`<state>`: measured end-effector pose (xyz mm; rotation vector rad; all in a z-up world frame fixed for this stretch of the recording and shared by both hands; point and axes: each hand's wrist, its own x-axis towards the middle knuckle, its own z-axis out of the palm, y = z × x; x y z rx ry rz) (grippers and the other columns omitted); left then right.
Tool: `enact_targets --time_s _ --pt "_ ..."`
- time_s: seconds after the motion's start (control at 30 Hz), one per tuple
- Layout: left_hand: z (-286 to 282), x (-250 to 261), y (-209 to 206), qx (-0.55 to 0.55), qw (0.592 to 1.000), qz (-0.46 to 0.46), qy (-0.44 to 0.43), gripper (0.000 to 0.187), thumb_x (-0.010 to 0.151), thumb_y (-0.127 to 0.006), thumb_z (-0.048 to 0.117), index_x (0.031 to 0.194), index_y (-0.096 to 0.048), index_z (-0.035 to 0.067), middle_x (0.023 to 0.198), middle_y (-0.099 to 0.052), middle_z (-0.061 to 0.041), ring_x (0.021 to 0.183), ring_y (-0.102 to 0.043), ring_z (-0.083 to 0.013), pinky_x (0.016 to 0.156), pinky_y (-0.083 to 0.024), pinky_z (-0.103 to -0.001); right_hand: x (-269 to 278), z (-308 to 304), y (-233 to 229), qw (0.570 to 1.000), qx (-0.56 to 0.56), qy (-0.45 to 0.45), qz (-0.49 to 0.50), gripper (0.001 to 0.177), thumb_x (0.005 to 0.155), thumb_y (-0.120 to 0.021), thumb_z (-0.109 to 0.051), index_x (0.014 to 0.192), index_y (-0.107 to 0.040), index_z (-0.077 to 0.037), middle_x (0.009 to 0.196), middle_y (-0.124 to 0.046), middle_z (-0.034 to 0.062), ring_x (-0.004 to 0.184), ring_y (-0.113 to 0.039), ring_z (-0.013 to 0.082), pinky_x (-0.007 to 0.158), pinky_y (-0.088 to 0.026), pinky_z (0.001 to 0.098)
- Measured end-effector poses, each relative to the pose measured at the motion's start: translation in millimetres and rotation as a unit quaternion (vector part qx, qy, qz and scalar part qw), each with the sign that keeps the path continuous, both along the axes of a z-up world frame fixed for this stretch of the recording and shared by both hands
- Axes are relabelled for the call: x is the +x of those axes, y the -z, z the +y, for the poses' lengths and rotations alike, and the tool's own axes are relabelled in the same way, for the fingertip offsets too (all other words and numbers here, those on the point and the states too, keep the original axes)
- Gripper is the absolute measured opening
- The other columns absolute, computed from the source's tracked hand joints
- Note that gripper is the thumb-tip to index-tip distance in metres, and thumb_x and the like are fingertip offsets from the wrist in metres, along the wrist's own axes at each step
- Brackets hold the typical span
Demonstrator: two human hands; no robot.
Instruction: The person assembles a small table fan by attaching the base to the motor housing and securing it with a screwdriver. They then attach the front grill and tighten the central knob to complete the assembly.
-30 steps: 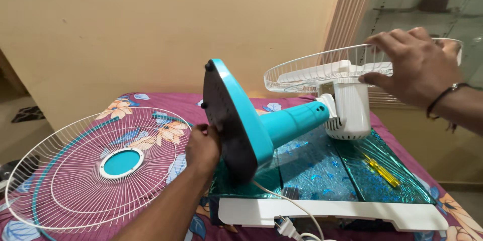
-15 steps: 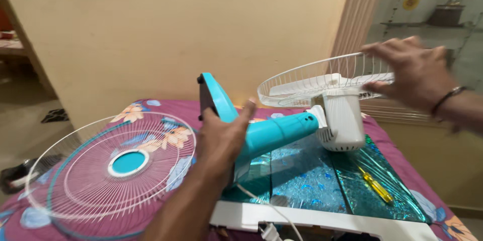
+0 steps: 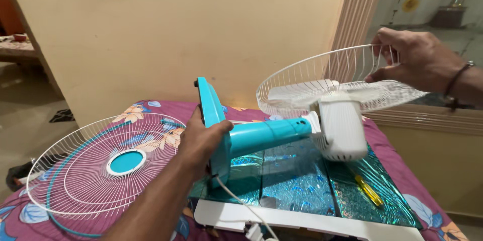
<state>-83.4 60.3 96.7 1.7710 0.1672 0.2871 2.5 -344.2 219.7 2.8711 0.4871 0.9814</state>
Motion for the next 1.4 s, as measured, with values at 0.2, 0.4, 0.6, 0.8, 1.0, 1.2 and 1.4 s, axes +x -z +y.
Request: enact_targets --time_s 0.2,0.4,0.6,0.8,1.0,1.2,1.4 --pt "5.8 8.8 -9.2 -0.020 0.994 0.092 0.062 0.073 0.080 -0.073 0.030 0.147 -0.044 0.029 0.129 -0.064 -0.012 0.112 -0.065 -0.0363 0.075 -0.055 -0.073 -9.5 -12.6 -9.5 0.998 -0.054 0.007 0.002 0.070 0.067 -0.089 -0.056 0.116 -0.066 -0.011 0.097 -0.064 0.0065 0.092 -0.066 0.0225 0.079 -0.058 0.0392" --pt "1.7 22.1 -10.1 0.020 0.996 0.071 0.049 0.079 0.072 -0.076 0.034 0.144 -0.048 0.018 0.127 -0.067 -0.015 0.112 -0.069 -0.0342 0.080 -0.058 -0.062 9.2 -23.0 -0.2 0.998 -0.038 -0.052 -0.016 0.073 0.066 -0.082 -0.057 0.121 -0.064 -0.012 0.113 -0.069 0.0078 0.111 -0.066 0.0261 0.094 -0.053 0.0439" --pt "6.5 37.0 -12.0 0.195 0.980 0.025 -0.014 0.092 0.068 -0.078 0.043 0.149 -0.043 0.015 0.126 -0.069 -0.020 0.114 -0.070 -0.0378 0.095 -0.056 -0.049 18.3 -27.8 4.8 0.999 -0.043 -0.031 -0.014 0.092 0.066 -0.079 -0.062 0.143 -0.056 -0.017 0.118 -0.065 0.0136 0.118 -0.060 0.0298 0.099 -0.050 0.0479" --pt "-17.4 35.4 -16.7 0.454 0.865 -0.144 -0.159 0.094 0.070 -0.080 0.045 0.150 -0.040 0.016 0.145 -0.053 -0.023 0.137 -0.045 -0.0408 0.097 -0.042 -0.067 28.4 -30.2 3.1 0.999 -0.022 -0.025 -0.001 0.094 0.067 -0.081 -0.058 0.146 -0.052 -0.015 0.123 -0.066 0.0159 0.116 -0.064 0.0293 0.099 -0.051 0.0464" --pt "-64.4 41.1 -16.1 0.581 0.774 -0.238 -0.085 0.061 0.081 -0.073 0.042 0.132 -0.056 0.015 0.145 -0.051 -0.015 0.145 -0.033 -0.0354 0.112 -0.027 -0.072 26.1 -28.8 3.7 0.999 -0.032 -0.020 -0.020 0.079 0.071 -0.081 -0.053 0.134 -0.060 -0.011 0.123 -0.069 0.0118 0.119 -0.064 0.0286 0.100 -0.052 0.0444" --pt "-93.2 66.2 -0.5 0.623 0.758 -0.138 0.139 0.079 0.070 -0.083 0.055 0.128 -0.056 0.009 0.124 -0.062 -0.015 0.129 -0.051 -0.0319 0.099 -0.042 -0.057 12.1 -21.5 -2.4 0.999 -0.022 -0.033 0.001 0.069 0.075 -0.080 -0.050 0.128 -0.061 -0.011 0.118 -0.069 0.0092 0.116 -0.064 0.0268 0.096 -0.051 0.0458" --pt "-93.1 82.1 6.6 0.608 0.768 -0.007 0.203 0.066 0.065 -0.083 0.031 0.123 -0.057 0.013 0.108 -0.069 -0.012 0.108 -0.066 -0.0343 0.089 -0.049 -0.060 -10.5 -13.7 -7.2 1.000 -0.010 -0.018 0.012 0.067 0.074 -0.083 -0.045 0.127 -0.063 -0.011 0.110 -0.067 0.0114 0.104 -0.064 0.0259 0.090 -0.053 0.0436"
